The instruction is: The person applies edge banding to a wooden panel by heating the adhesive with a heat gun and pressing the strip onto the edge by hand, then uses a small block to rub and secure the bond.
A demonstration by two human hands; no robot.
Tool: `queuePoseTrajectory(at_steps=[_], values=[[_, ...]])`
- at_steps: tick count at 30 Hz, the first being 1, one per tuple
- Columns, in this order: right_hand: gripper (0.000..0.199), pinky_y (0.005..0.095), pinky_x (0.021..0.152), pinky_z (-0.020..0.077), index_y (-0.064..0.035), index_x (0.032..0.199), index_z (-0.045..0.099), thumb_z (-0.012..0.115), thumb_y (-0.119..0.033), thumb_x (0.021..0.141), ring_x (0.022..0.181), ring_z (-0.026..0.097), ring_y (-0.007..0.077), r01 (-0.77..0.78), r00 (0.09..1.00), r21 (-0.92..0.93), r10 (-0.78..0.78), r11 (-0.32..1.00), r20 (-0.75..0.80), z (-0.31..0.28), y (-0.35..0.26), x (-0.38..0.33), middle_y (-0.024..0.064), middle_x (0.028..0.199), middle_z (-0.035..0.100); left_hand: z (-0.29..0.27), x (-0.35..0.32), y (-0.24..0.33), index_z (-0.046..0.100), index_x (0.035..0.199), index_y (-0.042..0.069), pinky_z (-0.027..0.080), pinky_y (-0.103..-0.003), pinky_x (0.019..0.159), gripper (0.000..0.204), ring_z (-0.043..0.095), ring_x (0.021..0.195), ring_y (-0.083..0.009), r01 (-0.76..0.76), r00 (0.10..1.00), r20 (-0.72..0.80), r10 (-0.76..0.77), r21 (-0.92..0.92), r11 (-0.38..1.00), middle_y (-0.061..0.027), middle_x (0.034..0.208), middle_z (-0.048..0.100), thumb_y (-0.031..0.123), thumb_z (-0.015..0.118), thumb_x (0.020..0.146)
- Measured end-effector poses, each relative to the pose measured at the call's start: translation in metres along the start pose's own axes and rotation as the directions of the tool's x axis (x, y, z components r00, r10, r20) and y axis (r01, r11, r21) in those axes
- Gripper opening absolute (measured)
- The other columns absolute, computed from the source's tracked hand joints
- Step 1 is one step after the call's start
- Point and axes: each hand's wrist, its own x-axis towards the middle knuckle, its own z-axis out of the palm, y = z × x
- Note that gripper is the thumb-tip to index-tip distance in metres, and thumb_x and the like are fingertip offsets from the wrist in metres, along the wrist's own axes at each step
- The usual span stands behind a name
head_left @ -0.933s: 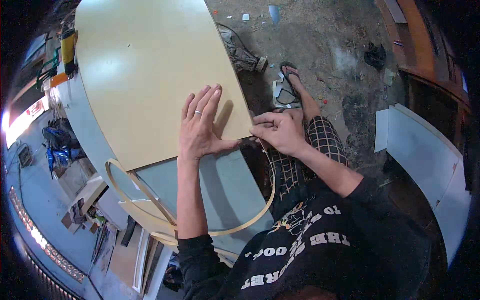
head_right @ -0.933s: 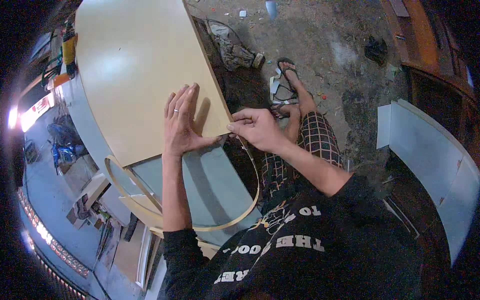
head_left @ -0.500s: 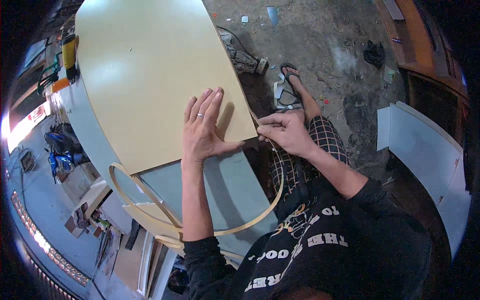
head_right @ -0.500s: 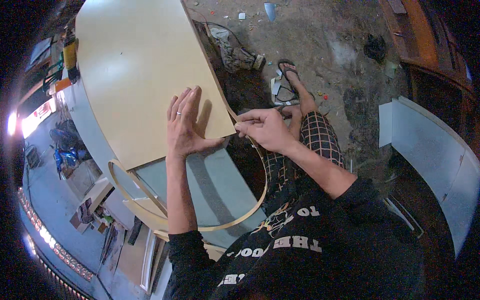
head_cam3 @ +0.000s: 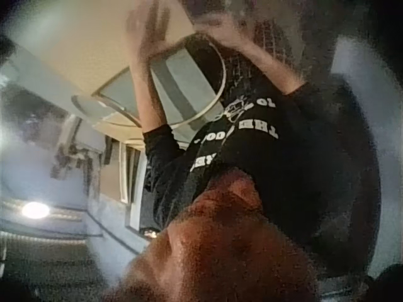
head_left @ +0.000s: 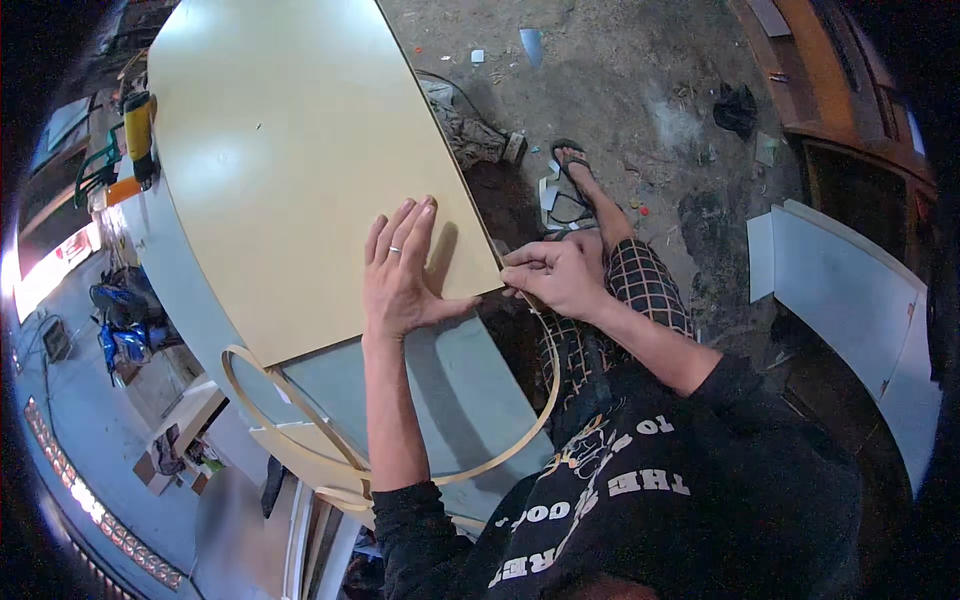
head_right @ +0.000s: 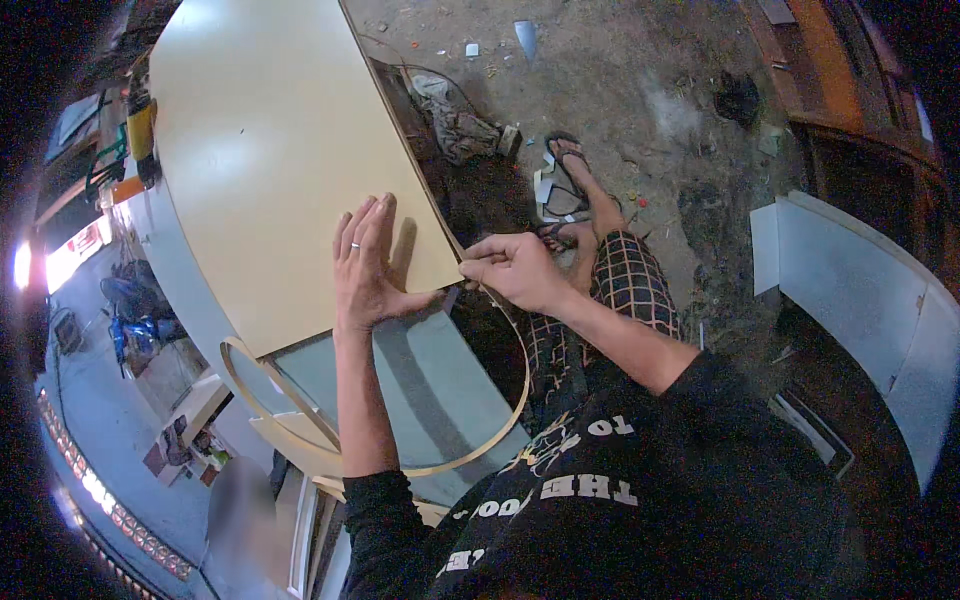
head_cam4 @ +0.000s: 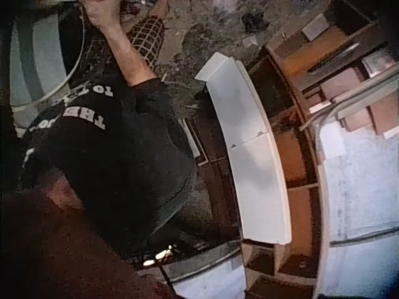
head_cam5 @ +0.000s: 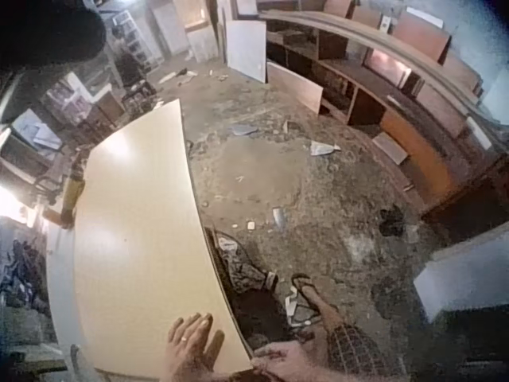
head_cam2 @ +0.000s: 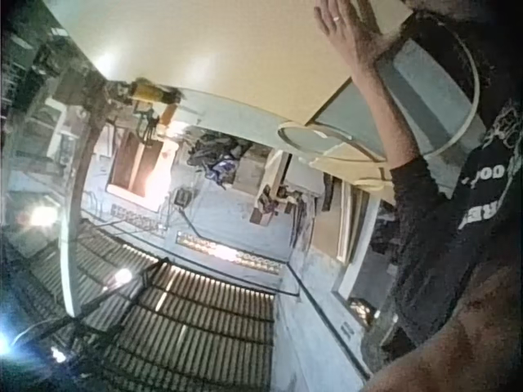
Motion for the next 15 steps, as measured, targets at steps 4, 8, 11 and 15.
queuePoseTrajectory(at_steps=[4,8,11,15], values=[[0.025,0.023,0.061,0.0512,0.0058,0.101,0.068,0.072,-0.015,0.087,0.071,0.064,0.0075,0.005,1.0,0.071,-0.005,0.997,0.004,0.0045,0.0082,0.0023,0.0066,0.081,0.07,0.0012,-0.0003,0.0016,0.034,0.145,0.01,0.025,-0.048,0.116,0.121,0.04,0.137,-0.0273,0.014,1.0,0.022,-0.015,0.032,0.999,-0.0085,0.145,0.047,0.055,0.087,0.046],[0.023,0.0233,0.06,0.0513,0.0059,0.095,0.068,0.072,-0.015,0.087,0.069,0.064,0.0078,-0.047,0.996,0.153,0.035,0.987,0.076,0.004,0.0077,0.0028,0.0071,0.079,0.07,0.0037,0.0016,0.0028,0.037,0.144,0.01,0.025,-0.048,0.115,0.119,0.041,0.136,-0.0266,0.005,1.0,-0.006,-0.005,0.03,1.0,-0.0087,0.145,0.046,0.054,0.087,0.046],[0.022,0.0235,0.06,0.0514,0.0056,0.093,0.068,0.071,-0.015,0.088,0.069,0.065,0.0083,-0.037,0.995,0.132,0.024,0.991,0.093,0.0033,0.0053,0.0037,0.0081,0.077,0.07,0.0034,0.0031,0.0037,0.036,0.145,0.01,0.025,-0.048,0.115,0.121,0.041,0.136,-0.0275,0.001,1.0,-0.003,-0.001,0.035,0.999,-0.0088,0.144,0.047,0.054,0.088,0.045],[0.023,0.0237,0.06,0.0515,0.0053,0.095,0.068,0.071,-0.017,0.089,0.07,0.065,0.0092,-0.01,0.997,0.082,0.003,0.997,0.083,0.0038,0.0085,0.0061,0.0082,0.079,0.07,0.0027,0.0026,0.0054,0.034,0.145,0.01,0.025,-0.05,0.115,0.12,0.04,0.136,-0.0285,0.011,1.0,0.021,-0.012,0.043,0.999,-0.0087,0.145,0.046,0.054,0.088,0.046]])
